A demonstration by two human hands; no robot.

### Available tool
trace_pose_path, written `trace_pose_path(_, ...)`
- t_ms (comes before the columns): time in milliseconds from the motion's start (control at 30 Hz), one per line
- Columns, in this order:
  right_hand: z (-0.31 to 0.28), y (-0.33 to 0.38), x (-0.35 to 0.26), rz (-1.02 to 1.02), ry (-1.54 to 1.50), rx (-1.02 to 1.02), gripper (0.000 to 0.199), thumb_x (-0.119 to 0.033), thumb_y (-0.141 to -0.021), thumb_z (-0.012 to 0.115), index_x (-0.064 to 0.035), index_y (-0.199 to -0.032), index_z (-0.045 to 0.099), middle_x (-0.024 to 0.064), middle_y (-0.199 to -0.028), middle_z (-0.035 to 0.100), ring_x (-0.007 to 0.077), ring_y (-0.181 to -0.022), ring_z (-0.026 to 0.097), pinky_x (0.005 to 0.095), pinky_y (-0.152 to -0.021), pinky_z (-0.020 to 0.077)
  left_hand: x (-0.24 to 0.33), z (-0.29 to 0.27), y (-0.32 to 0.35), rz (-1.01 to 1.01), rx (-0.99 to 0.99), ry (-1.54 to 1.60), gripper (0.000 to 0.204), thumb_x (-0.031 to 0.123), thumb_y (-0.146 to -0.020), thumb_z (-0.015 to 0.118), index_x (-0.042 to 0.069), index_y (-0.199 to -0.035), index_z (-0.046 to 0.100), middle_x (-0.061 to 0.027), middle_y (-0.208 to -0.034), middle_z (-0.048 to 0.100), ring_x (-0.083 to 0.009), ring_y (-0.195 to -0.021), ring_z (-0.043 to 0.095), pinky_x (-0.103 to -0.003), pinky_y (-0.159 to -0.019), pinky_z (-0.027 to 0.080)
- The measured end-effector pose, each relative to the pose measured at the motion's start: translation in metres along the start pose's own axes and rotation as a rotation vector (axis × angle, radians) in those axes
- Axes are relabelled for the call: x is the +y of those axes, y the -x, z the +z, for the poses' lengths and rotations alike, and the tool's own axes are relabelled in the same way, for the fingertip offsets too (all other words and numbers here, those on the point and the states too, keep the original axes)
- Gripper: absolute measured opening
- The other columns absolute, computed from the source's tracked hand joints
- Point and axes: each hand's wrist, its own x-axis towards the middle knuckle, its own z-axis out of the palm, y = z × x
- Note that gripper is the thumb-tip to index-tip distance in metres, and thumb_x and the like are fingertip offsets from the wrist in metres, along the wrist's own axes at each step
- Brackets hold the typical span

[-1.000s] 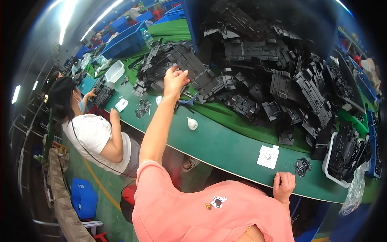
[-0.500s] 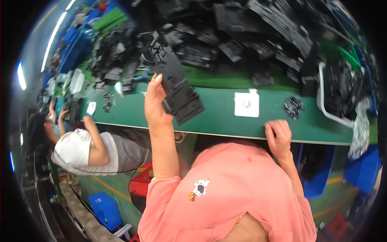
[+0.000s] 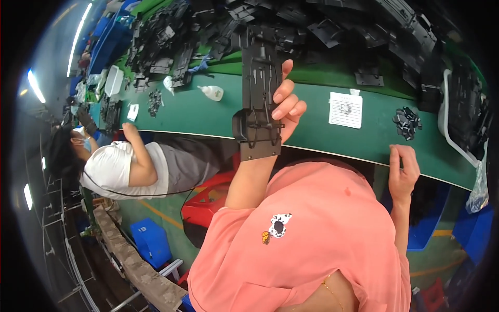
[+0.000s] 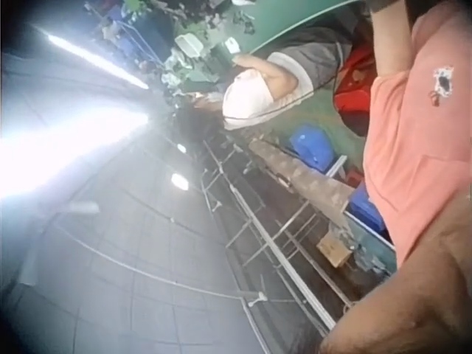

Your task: The person assembles toy car chassis by picking up plastic chassis bases, dipping small plastic components onto an adhesive pad, attaching the components to the chassis bases by hand, and placing the finished parts aside.

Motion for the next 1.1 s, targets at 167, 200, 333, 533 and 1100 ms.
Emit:
trace_pose_path(167,0.005,-0.001,-0.002,-0.017,-0.002,0.004,0.003,0.005,-0.082,0.060,0.0031,-0.084,0.060,0.0114,-0.078,0.060,0.0243,-0.069,0.054,0.0313,-0.062,0.0439,0.005,-0.002,0.003,0.069,0.015,0.053,0.066,0.049,-0.090,0.052,0.001,-0.133,0.039,-0.0032,-0.072,0.048,-0.0140,-0.054,0.051,-0.032,-0.068,0.040)
trace_pose_path(200,0.005,-0.002,-0.001,-0.017,0.001,-0.005,0.003,0.004,-0.082,0.060,0.0030,-0.084,0.059,0.0114,-0.078,0.060,0.0244,-0.069,0.054,0.0314,-0.062,0.0437,0.010,-0.003,0.003,0.049,-0.022,0.080,0.079,0.061,-0.083,0.054,0.002,-0.133,0.039,-0.0035,-0.072,0.048,-0.0154,-0.055,0.051,-0.034,-0.069,0.040)
trace_pose_path(333,0.007,-0.004,-0.002,-0.027,0.004,-0.015,0.002,0.004,-0.082,0.060,0.0029,-0.083,0.059,0.0114,-0.077,0.059,0.0248,-0.068,0.054,0.0321,-0.062,0.0430,0.013,0.002,0.005,0.074,-0.112,0.067,0.087,0.065,-0.075,0.061,0.004,-0.133,0.040,-0.0031,-0.072,0.047,-0.0161,-0.059,0.052,-0.034,-0.073,0.039)
trace_pose_path(533,0.002,-0.002,0.000,-0.019,0.002,-0.031,0.001,0.004,-0.082,0.059,0.0030,-0.083,0.058,0.0116,-0.076,0.058,0.0249,-0.068,0.053,0.0324,-0.062,0.0420,0.005,0.004,0.007,0.088,-0.091,0.021,0.082,0.054,-0.071,0.072,0.004,-0.129,0.045,0.0009,-0.069,0.043,-0.0118,-0.064,0.052,-0.032,-0.076,0.038)
trace_pose_path(1100,-0.038,-0.005,0.024,0.212,0.140,0.139,0.009,0.001,-0.078,0.064,0.0000,-0.086,0.062,0.0116,-0.078,0.060,0.0262,-0.068,0.059,0.0330,-0.060,0.0472,0.002,-0.003,0.020,-0.037,-0.073,-0.058,0.100,0.051,-0.079,0.067,0.002,-0.146,0.010,-0.0070,-0.122,0.046,-0.0222,-0.095,0.050,-0.051,-0.090,0.037)
